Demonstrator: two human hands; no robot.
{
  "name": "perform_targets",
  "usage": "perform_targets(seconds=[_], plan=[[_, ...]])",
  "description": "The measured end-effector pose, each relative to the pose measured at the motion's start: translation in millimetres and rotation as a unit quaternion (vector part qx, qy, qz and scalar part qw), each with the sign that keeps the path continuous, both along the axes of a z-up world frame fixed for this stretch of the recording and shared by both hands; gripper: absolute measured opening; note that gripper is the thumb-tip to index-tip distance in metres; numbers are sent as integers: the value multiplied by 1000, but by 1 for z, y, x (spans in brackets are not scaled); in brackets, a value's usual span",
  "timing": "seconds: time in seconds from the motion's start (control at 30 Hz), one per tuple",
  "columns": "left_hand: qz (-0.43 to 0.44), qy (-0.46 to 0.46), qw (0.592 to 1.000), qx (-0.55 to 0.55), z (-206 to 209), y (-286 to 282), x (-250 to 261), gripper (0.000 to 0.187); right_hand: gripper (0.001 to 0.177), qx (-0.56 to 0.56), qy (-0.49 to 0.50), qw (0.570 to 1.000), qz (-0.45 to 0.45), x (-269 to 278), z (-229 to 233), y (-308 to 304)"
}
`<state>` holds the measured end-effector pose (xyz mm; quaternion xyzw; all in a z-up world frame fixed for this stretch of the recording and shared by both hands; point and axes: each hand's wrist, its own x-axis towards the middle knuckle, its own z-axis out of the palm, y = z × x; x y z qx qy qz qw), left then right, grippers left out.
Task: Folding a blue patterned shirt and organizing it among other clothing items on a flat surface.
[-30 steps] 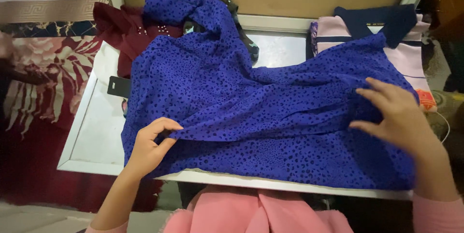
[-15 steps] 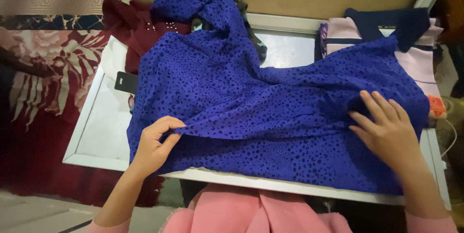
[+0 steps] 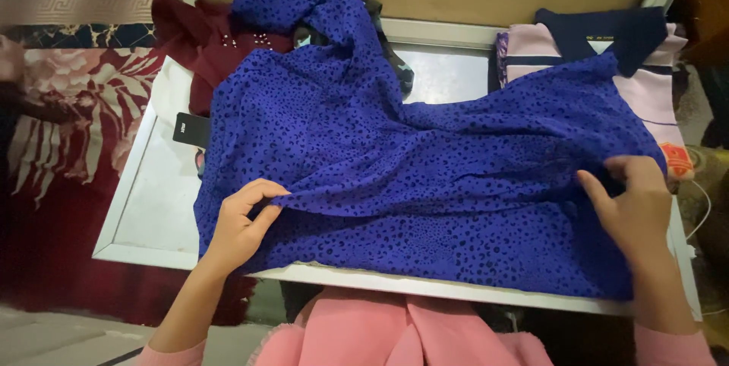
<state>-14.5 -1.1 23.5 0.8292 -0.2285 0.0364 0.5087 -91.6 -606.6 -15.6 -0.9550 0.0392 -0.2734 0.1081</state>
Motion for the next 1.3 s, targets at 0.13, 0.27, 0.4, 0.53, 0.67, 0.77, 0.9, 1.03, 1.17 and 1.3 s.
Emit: perform_targets(seconds=[0.13, 0.27, 0.4, 0.53, 0.67, 0.77, 0.9, 1.03, 1.17, 1.3], plan=[[-3, 2, 1000, -4, -4, 0, 1, 15, 59, 59, 11, 998, 29, 3, 7, 18], [-9, 0, 1000, -3, -8, 0, 1, 16, 32, -14, -7, 998, 64, 10, -11, 16], [3, 14, 1000, 15, -8, 1, -1, 21, 14, -27, -57, 994, 84, 10, 3, 26], [-3, 7, 1000, 20, -6, 2, 2, 16, 15, 36, -72, 993, 92, 6, 19, 17], [-20, 9, 999, 40, -5, 0, 3, 15, 33, 278, -33, 958, 57, 2, 47, 10], [-44, -12, 998, 49, 0, 1, -3, 13, 43, 373, -54, 923, 73, -7, 50, -9], [-63, -74, 987, 129, 4, 7, -18, 11, 38, 417, -9, 909, 11, -27, -2, -57], [-68, -82, 982, 157, -13, 12, -20, 13, 34, 376, 53, 925, -5, -44, -26, -50], [-62, -160, 957, 235, -14, 10, -22, 6, 35, 109, 49, 993, -14, -59, -21, -38], [-31, -214, 930, 297, -19, 11, -23, 15, 32, 69, 9, 998, -5, -63, -17, -38]])
